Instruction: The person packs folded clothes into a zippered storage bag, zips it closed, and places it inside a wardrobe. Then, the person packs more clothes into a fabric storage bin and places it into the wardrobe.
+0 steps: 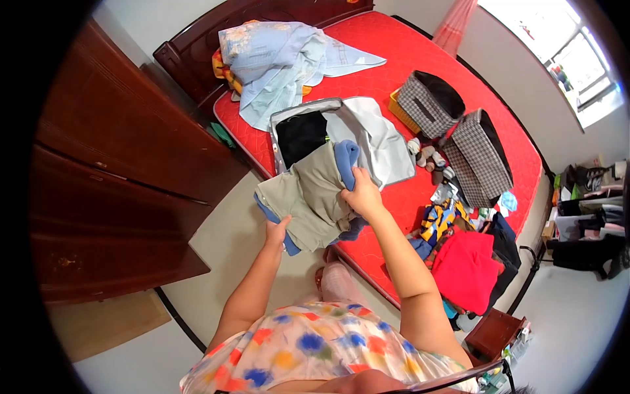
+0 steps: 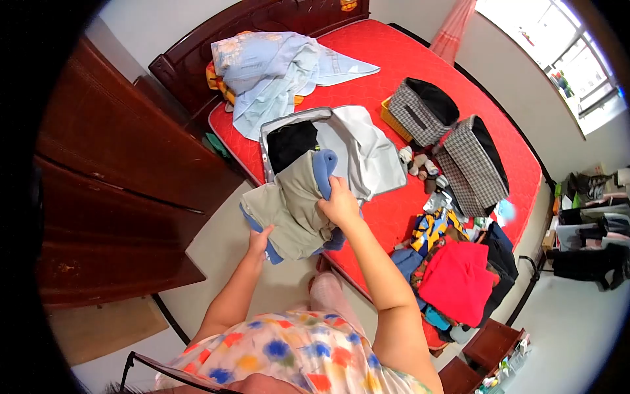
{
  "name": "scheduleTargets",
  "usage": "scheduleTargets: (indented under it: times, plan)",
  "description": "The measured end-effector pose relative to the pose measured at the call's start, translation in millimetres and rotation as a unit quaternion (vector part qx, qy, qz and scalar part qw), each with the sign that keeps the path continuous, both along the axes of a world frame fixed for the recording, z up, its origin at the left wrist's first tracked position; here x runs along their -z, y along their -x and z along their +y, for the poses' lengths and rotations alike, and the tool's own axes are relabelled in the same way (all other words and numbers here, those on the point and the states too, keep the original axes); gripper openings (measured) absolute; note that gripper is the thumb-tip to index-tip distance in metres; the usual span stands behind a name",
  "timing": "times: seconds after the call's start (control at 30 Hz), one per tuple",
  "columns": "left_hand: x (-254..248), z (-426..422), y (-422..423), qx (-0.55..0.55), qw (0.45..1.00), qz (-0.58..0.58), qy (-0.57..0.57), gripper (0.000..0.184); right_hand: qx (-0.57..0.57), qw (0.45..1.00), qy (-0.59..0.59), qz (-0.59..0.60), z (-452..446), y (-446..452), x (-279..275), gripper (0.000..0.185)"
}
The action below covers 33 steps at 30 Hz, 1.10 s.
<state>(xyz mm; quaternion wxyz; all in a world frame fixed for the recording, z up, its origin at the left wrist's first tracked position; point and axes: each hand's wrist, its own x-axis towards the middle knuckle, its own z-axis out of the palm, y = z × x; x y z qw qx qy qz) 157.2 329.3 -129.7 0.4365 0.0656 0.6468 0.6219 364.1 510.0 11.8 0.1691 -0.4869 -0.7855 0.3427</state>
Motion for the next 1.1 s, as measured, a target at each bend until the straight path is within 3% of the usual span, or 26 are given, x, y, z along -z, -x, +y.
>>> scheduleTargets:
  times: [0.1, 0.2, 0.4, 0.5, 0.6, 0.67, 0.77, 1.0, 1.03, 1.1]
  plan:
    - [-15.0, 28.7, 11.7, 0.023, 0.999, 0.033, 0.000, 0.062, 0.016, 0.999, 0.031, 0.032, 30.0, 5.4, 14.7, 0.062]
    - [-26.8, 55.0, 26.9, 0.078, 0.985, 0.128, 0.081, 0.067, 0.045, 0.996, 0.065, 0.034, 44.6, 2.3, 44.1, 0.066]
    - [9.5, 136.4, 71.9, 0.164, 0.956, 0.228, 0.088, 0.076, 0.128, 0.978, 0.137, 0.091, 73.1, -4.7, 106.2, 0.069]
    - [8.8, 180.2, 82.2, 0.217, 0.880, 0.393, 0.156, 0.085, 0.172, 0.966, 0.151, 0.124, 77.1, -13.6, 132.7, 0.066]
    - [-41.6, 243.4, 70.9, 0.333, 0.796, 0.430, 0.264, 0.090, 0.200, 0.934, 0.208, 0.211, 82.4, -23.5, 181.4, 0.064]
    - [-40.6, 262.5, 73.6, 0.396, 0.755, 0.456, 0.256, 0.089, 0.262, 0.893, 0.240, 0.276, 67.7, -23.6, 192.4, 0.055]
    - [-23.0, 330.6, 76.5, 0.512, 0.664, 0.482, 0.255, 0.086, 0.377, 0.794, 0.310, 0.362, 62.5, -13.9, 166.3, 0.049]
    - [58.9, 463.6, 86.0, 0.667, 0.525, 0.497, 0.181, 0.077, 0.525, 0.620, 0.394, 0.429, 73.6, 11.6, 188.2, 0.045]
    - [43.3, 478.6, 77.1, 0.694, 0.502, 0.473, 0.204, 0.074, 0.538, 0.593, 0.409, 0.438, 78.8, 13.8, 182.7, 0.044]
    - [66.2, 523.8, 68.3, 0.718, 0.453, 0.493, 0.188, 0.068, 0.573, 0.548, 0.418, 0.443, 102.7, 24.7, 186.3, 0.043]
